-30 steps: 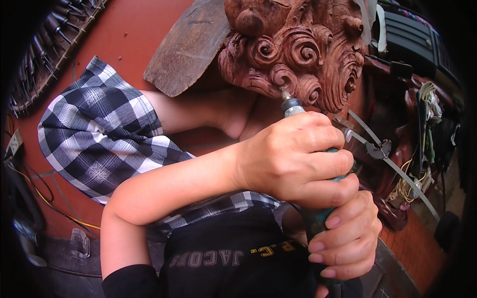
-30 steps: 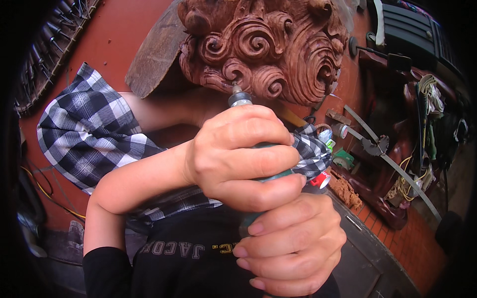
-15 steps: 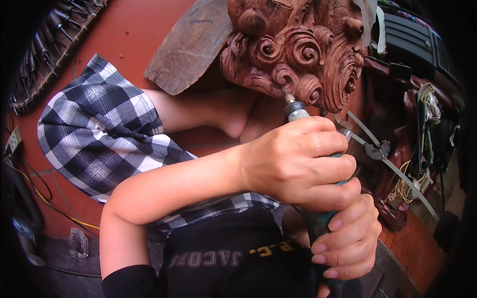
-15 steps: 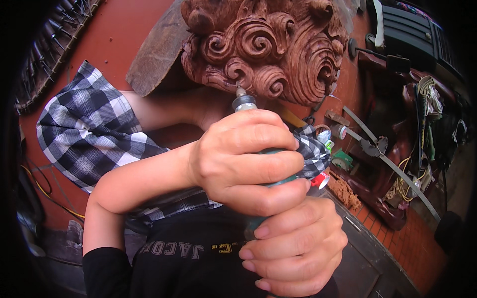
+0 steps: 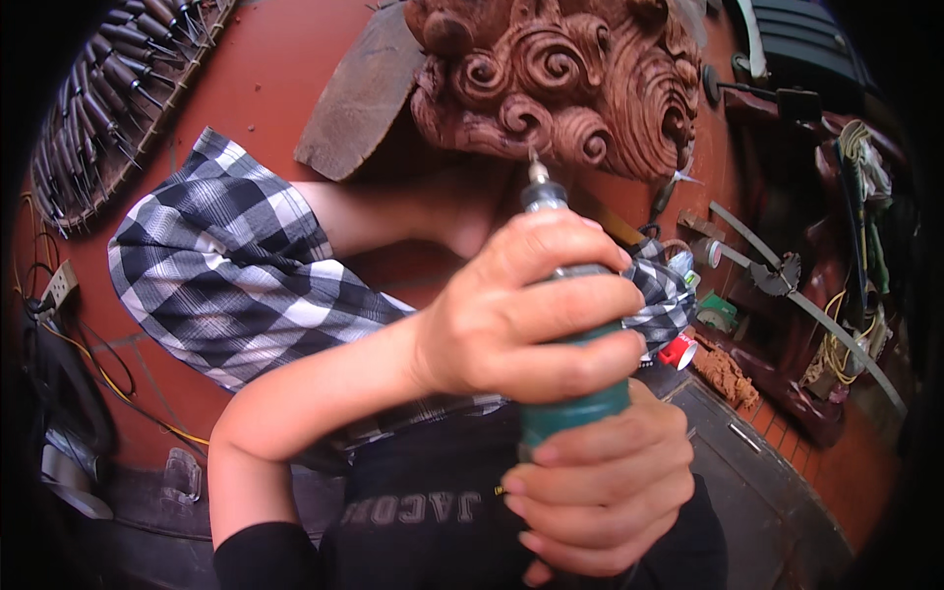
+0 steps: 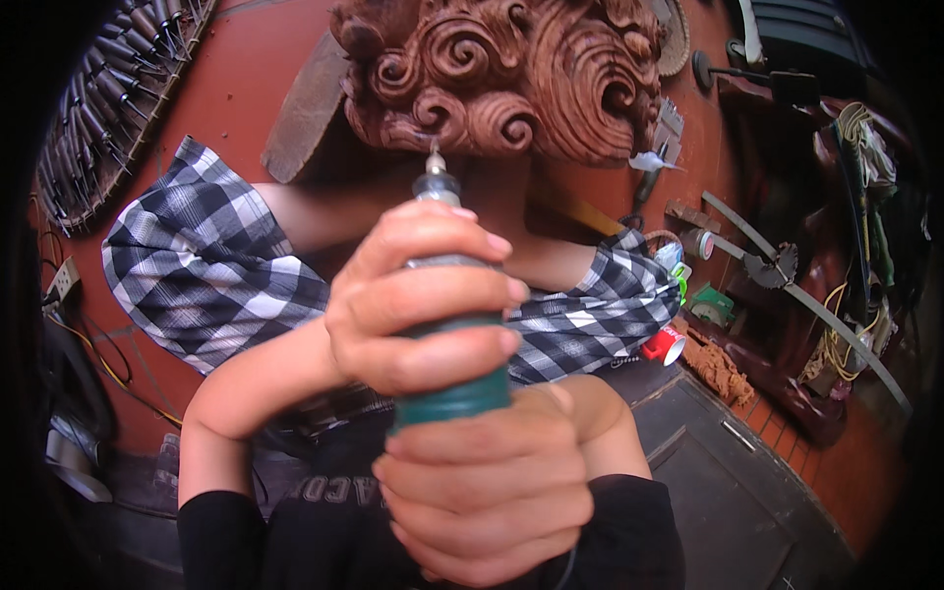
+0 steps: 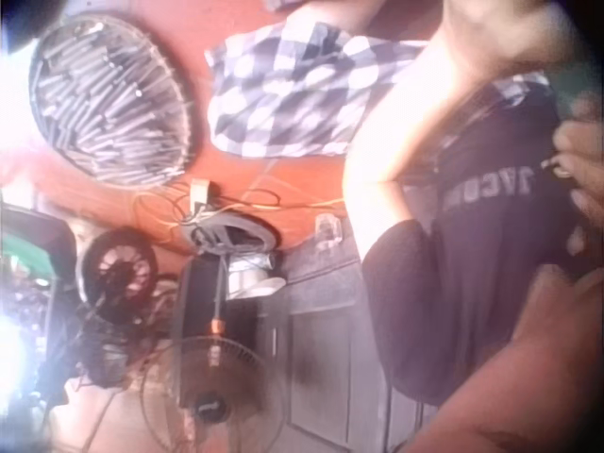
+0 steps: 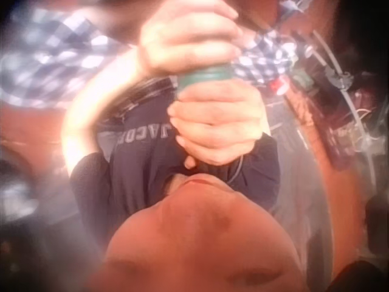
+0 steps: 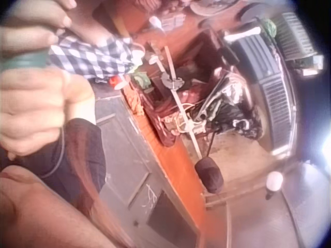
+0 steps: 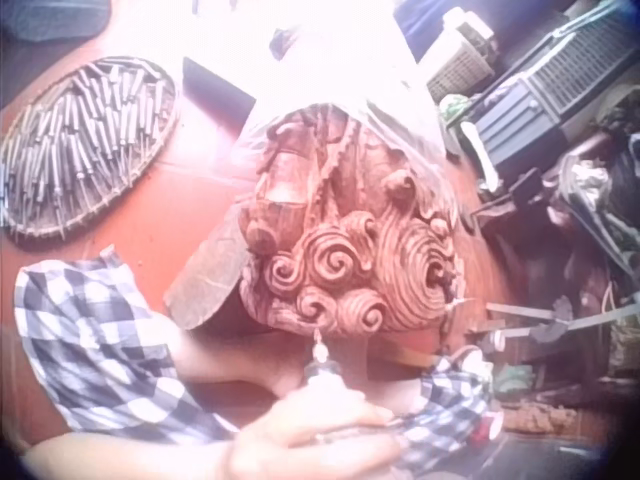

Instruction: The person carves a wooden sculpture using a chisel and mallet, then switches to a rotary power tool to refine the details. The person works on the intricate swirl patterns of the sculpture while seated on the floor.

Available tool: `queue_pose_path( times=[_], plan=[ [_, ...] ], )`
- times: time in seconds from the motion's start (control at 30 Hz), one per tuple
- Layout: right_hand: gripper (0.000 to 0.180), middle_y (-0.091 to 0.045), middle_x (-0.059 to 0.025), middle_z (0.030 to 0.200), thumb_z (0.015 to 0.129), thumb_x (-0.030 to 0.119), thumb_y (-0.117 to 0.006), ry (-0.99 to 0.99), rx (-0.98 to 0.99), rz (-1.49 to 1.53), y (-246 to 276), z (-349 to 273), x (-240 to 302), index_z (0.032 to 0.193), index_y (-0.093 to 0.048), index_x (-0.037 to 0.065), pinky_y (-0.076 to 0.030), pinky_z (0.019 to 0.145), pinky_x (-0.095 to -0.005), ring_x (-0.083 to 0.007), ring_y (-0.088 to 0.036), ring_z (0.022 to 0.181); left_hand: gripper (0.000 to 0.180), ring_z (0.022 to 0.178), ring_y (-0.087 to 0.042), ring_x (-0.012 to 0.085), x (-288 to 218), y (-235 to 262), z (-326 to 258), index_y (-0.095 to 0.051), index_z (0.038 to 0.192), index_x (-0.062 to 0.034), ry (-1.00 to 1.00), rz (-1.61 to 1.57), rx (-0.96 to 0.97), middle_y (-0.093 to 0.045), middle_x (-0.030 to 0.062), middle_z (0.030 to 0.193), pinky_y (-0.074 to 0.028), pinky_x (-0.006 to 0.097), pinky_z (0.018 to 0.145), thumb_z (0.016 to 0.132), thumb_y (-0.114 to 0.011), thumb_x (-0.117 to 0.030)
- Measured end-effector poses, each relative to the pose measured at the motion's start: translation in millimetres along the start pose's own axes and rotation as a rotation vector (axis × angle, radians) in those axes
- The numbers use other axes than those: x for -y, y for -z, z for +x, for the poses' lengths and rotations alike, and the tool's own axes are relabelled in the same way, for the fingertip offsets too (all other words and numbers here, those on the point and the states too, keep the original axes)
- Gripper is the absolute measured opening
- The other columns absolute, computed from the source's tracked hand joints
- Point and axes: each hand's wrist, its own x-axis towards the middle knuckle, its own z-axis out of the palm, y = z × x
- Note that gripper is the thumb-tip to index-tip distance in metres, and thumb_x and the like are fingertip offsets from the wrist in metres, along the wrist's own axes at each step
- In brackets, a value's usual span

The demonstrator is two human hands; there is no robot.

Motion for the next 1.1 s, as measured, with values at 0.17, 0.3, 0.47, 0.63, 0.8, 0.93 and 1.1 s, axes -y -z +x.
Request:
queue_pose_path(
  times=[0.17, 0.3, 0.47, 0.63, 0.8, 0.93, 1.1],
  plan=[
    [0.018, -0.072, -0.0058, 0.076, 0.092, 0.018, -0.07, -0.043, 0.131, -0.072, -12, -1, -1, 0.079, -0.067, 0.006, -0.062, 0.071, -0.0332, -0.019, -0.074, 0.074, 0.05, 0.1, -0.069, 0.0319, 12, 12, -14, -0.058, 0.112, -0.0171, -0.006, 0.001, 0.018, -0.069, 0.008, 0.109, -0.057, 0.051, 0.091, 0.075, -0.085, 0.002],
    [0.012, -0.07, -0.0096, 0.077, 0.086, 0.011, -0.07, -0.005, 0.102, -0.106, -35, -6, -8, 0.08, -0.066, 0.002, -0.064, 0.072, -0.0354, -0.023, -0.074, 0.077, 0.03, 0.1, -0.07, 0.0313, 21, 7, -29, -0.069, 0.102, -0.014, -0.08, 0.008, -0.197, -0.073, 0.0103, 0.106, -0.058, 0.047, 0.089, 0.076, -0.082, -0.01],
    [0.013, -0.069, -0.0088, 0.08, 0.089, 0.014, -0.069, -0.05, 0.097, -0.099, -31, -8, -6, 0.082, -0.066, 0.003, -0.064, 0.074, -0.0393, -0.0244, -0.073, 0.079, 0.028, 0.099, -0.069, 0.0316, 22, 3, -27, -0.07, 0.102, -0.0126, -0.056, -0.042, -0.175, -0.072, 0.0111, 0.107, -0.058, 0.047, 0.087, 0.076, -0.081, -0.009],
    [0.017, -0.069, -0.0063, 0.082, 0.093, 0.02, -0.07, -0.094, 0.219, -0.107, -15, -2, -4, 0.085, -0.066, 0.006, -0.063, 0.08, -0.0401, -0.0242, -0.073, 0.082, 0.026, 0.101, -0.068, 0.0316, 27, -6, -21, -0.073, 0.098, -0.0104, -0.072, -0.1, -0.182, -0.071, 0.0118, 0.107, -0.058, 0.046, 0.086, 0.074, -0.08, -0.009],
    [0.017, -0.07, -0.0059, 0.086, 0.092, 0.023, -0.072, -0.16, 0.281, -0.123, -7, 3, -3, 0.09, -0.067, 0.007, -0.063, 0.082, -0.0392, -0.0241, -0.073, 0.086, 0.027, 0.101, -0.067, 0.0309, 31, -10, -18, -0.072, 0.099, -0.011, -0.062, -0.122, -0.191, -0.071, 0.0108, 0.107, -0.058, 0.046, 0.085, 0.074, -0.082, -0.009],
    [0.018, -0.07, -0.0058, 0.087, 0.091, 0.025, -0.074, -0.219, 0.298, -0.14, -5, 8, -1, 0.091, -0.067, 0.009, -0.063, 0.083, -0.0392, -0.0239, -0.073, 0.088, 0.042, 0.1, -0.069, 0.0316, 31, -6, -14, -0.063, 0.107, -0.0153, -0.02, -0.11, -0.14, -0.071, 0.0098, 0.106, -0.058, 0.047, 0.085, 0.076, -0.085, 0.001],
    [0.02, -0.071, -0.0054, 0.09, 0.09, 0.027, -0.076, -0.255, 0.321, -0.137, -5, 12, -2, 0.094, -0.067, 0.009, -0.063, 0.085, -0.039, -0.0233, -0.073, 0.09, 0.042, 0.1, -0.07, 0.0309, 32, -4, -15, -0.063, 0.106, -0.0157, 0.005, -0.119, -0.142, -0.071, 0.0084, 0.105, -0.058, 0.048, 0.087, 0.075, -0.086, 0.001]
  ],
)
